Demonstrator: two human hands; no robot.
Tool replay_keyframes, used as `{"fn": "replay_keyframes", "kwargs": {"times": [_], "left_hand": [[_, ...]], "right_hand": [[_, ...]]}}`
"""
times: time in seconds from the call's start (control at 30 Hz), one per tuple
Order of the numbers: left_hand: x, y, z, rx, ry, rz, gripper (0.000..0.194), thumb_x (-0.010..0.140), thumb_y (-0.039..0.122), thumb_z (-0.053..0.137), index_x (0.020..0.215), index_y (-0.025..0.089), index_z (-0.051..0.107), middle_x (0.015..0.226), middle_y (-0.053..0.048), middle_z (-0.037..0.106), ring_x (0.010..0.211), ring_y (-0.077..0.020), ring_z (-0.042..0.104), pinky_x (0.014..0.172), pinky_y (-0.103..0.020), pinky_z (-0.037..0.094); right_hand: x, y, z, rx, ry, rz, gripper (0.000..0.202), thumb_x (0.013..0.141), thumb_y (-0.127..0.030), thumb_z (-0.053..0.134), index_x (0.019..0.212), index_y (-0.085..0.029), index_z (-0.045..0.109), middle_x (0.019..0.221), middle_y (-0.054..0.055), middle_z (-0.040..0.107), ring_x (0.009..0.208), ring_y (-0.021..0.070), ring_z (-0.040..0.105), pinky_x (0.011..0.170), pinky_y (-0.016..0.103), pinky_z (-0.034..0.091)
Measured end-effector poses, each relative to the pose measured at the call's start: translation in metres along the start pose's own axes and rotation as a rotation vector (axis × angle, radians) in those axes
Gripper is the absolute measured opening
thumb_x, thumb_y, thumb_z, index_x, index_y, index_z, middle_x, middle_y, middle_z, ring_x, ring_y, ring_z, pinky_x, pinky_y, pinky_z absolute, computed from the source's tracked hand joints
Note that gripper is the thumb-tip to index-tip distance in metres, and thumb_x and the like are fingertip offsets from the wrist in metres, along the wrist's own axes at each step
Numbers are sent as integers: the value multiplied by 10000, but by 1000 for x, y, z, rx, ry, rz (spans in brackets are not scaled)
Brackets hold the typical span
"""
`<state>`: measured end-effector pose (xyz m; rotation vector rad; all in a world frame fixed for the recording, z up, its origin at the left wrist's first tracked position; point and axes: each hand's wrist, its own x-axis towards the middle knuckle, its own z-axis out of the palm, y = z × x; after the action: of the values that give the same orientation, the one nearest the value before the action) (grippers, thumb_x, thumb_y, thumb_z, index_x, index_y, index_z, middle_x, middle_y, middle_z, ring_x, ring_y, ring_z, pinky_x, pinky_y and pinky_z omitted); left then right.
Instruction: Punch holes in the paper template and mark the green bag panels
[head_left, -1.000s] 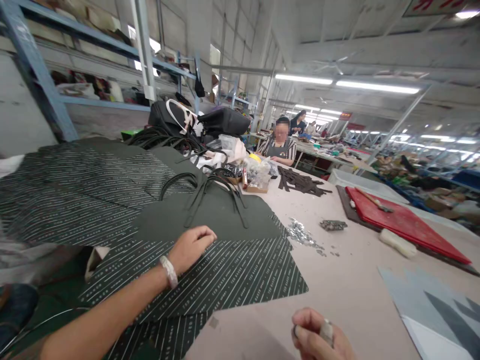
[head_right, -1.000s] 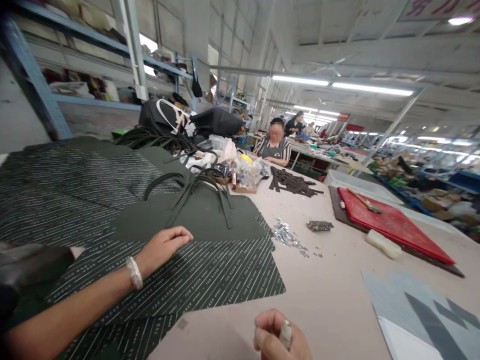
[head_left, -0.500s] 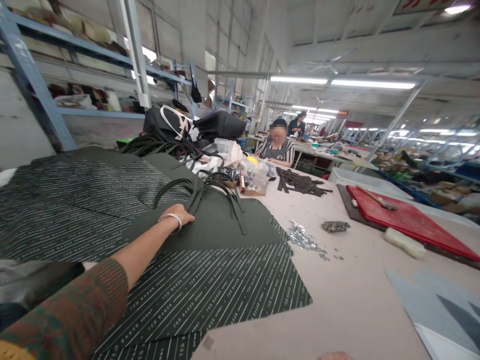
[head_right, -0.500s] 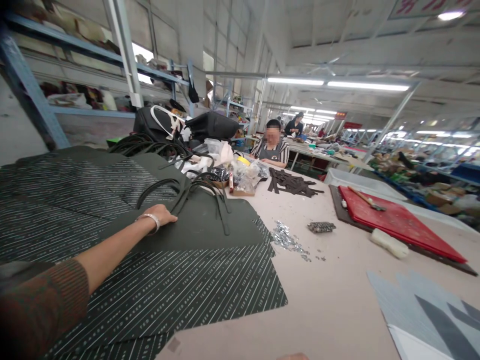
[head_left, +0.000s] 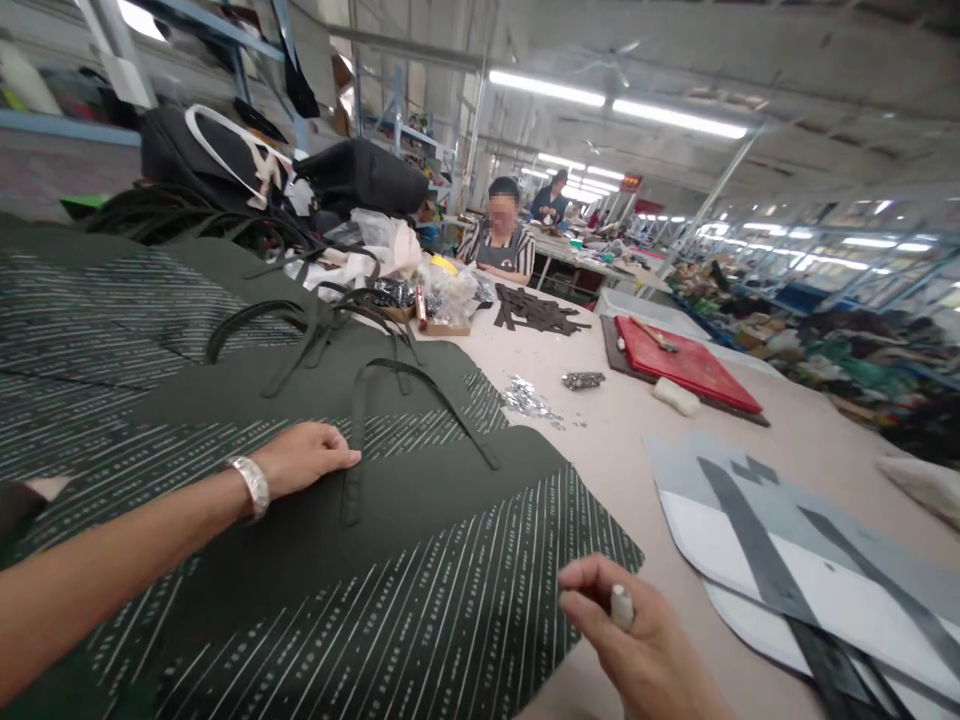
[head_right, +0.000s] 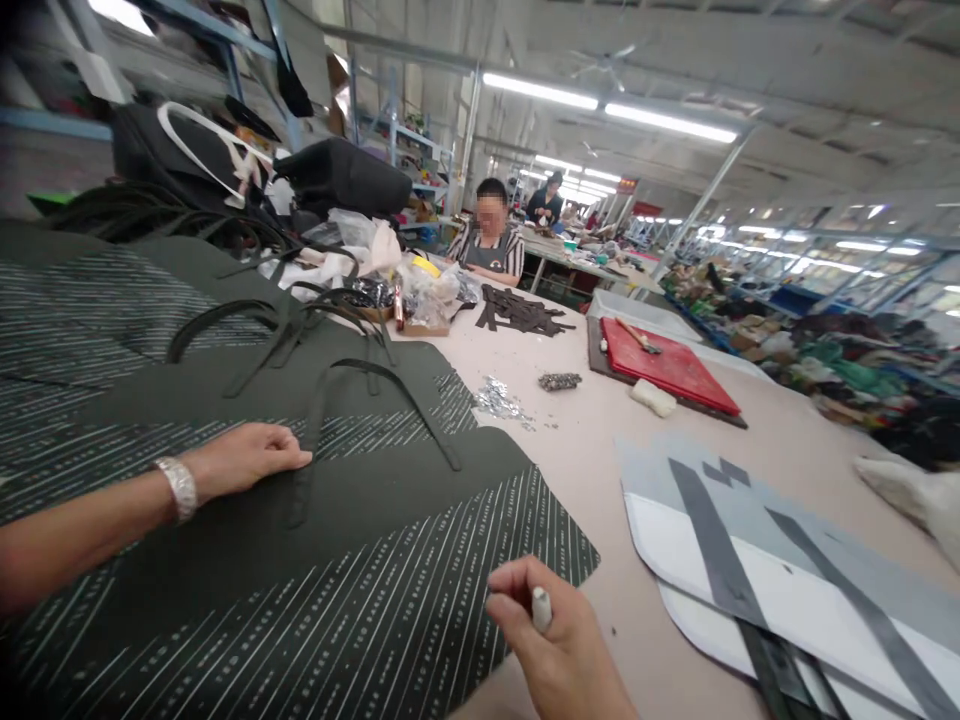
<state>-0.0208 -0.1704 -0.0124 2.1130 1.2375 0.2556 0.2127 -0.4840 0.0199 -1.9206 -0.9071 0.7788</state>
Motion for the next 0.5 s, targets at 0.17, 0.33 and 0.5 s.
{"fn": "replay_keyframes", "kwargs": {"times": [0.17, 0.33, 0.5], "left_hand": [[-46, 14, 34, 73, -126, -11, 358, 682, 566, 567, 663, 211, 615, 605, 4, 628, 586, -181, 552, 526, -259, 349], [-49, 46, 32, 313, -66, 128, 345, 826, 514, 451, 855, 240, 659, 679, 24, 665, 644, -184, 595, 620, -267, 358], [-30, 65, 53, 466, -224, 302, 300, 890, 404, 438, 947, 240, 682, 939, 3, 691, 855, -207, 616, 739, -281, 378]], "right_hand": [[-2, 9, 2, -145, -142, 53, 144, 807, -325, 601, 831, -186, 630, 684, -32, 563, 629, 117, 480, 616, 246, 390], [4, 12, 19, -202, -288, 43, 67, 806, -232, 583, 789, -192, 634, 697, -38, 596, 649, 113, 515, 623, 243, 383], [19, 13, 37, -300, -342, -17, 69, 780, -171, 604, 798, -191, 667, 652, -47, 595, 604, 100, 501, 597, 234, 355]]}}
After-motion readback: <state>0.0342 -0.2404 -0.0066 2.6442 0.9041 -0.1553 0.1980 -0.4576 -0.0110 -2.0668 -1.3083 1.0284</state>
